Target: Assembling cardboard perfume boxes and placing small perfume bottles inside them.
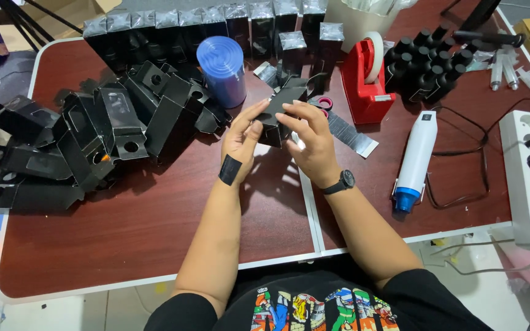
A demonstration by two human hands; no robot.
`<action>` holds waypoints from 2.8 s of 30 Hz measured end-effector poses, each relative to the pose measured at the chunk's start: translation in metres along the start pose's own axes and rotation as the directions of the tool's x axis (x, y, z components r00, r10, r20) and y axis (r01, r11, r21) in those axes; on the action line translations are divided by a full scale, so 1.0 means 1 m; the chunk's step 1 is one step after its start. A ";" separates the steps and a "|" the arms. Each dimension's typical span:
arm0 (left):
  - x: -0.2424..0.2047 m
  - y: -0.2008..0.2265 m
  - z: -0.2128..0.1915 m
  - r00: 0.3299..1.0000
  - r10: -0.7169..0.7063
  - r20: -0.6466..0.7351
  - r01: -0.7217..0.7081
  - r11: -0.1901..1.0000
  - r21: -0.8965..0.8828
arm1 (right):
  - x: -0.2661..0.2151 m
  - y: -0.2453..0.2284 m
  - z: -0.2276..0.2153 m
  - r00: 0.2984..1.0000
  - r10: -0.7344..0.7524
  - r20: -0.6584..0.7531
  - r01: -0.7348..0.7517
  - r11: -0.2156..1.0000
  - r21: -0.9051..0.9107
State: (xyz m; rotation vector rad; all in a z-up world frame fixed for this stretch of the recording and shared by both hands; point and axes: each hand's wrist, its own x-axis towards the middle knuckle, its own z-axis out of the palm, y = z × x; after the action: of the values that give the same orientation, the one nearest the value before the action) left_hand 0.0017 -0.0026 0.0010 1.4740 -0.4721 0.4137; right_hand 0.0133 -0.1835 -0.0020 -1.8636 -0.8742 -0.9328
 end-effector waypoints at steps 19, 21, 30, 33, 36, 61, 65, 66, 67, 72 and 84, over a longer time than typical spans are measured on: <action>-0.010 -0.027 0.007 0.948 -0.295 0.120 0.314 0.804 -0.504 | -0.006 -0.005 0.001 0.930 0.329 0.167 -0.363 0.893 0.265; -0.012 -0.037 0.006 0.965 -0.238 0.108 0.261 0.908 -0.327 | -0.001 -0.008 -0.001 0.956 0.267 0.124 -0.290 0.926 0.241; -0.013 -0.061 -0.001 0.962 -0.270 0.048 0.274 0.931 -0.241 | -0.004 0.000 0.004 0.937 0.314 0.153 -0.349 0.827 0.441; -0.012 -0.057 -0.006 0.961 -0.274 0.045 0.277 0.940 -0.198 | -0.019 0.023 0.014 0.894 0.418 0.160 -0.435 0.730 0.526; -0.013 -0.071 -0.008 0.962 -0.273 0.014 0.270 0.944 -0.190 | -0.030 0.035 0.022 0.841 0.498 0.211 -0.516 0.618 0.593; -0.010 -0.059 -0.013 0.972 -0.215 -0.092 0.222 0.972 0.077 | -0.047 0.068 0.038 0.763 0.536 0.362 -0.610 0.411 0.677; -0.011 -0.058 -0.014 0.978 -0.195 -0.073 0.202 0.974 0.104 | -0.045 0.057 0.035 0.738 0.566 0.367 -0.651 0.455 0.608; -0.009 -0.057 -0.014 0.979 -0.195 -0.061 0.200 0.976 0.085 | -0.043 0.056 0.034 0.726 0.578 0.372 -0.668 0.464 0.582; -0.010 -0.056 -0.013 0.979 -0.195 -0.062 0.200 0.976 0.086 | -0.045 0.054 0.035 0.726 0.577 0.373 -0.667 0.463 0.583; -0.008 -0.055 -0.013 0.970 -0.242 -0.026 0.243 0.968 0.070 | -0.047 0.054 0.039 0.693 0.609 0.386 -0.698 0.431 0.573; -0.017 -0.097 -0.014 0.914 -0.398 -0.079 0.391 0.915 -0.097 | -0.029 0.036 0.040 0.587 0.720 0.369 -0.809 0.519 0.276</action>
State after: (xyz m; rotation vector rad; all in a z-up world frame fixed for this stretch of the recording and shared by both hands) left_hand 0.0401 0.0061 -0.0904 1.4228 -0.1025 0.1406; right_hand 0.0403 -0.1671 -0.0543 -1.6950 -0.2200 0.0413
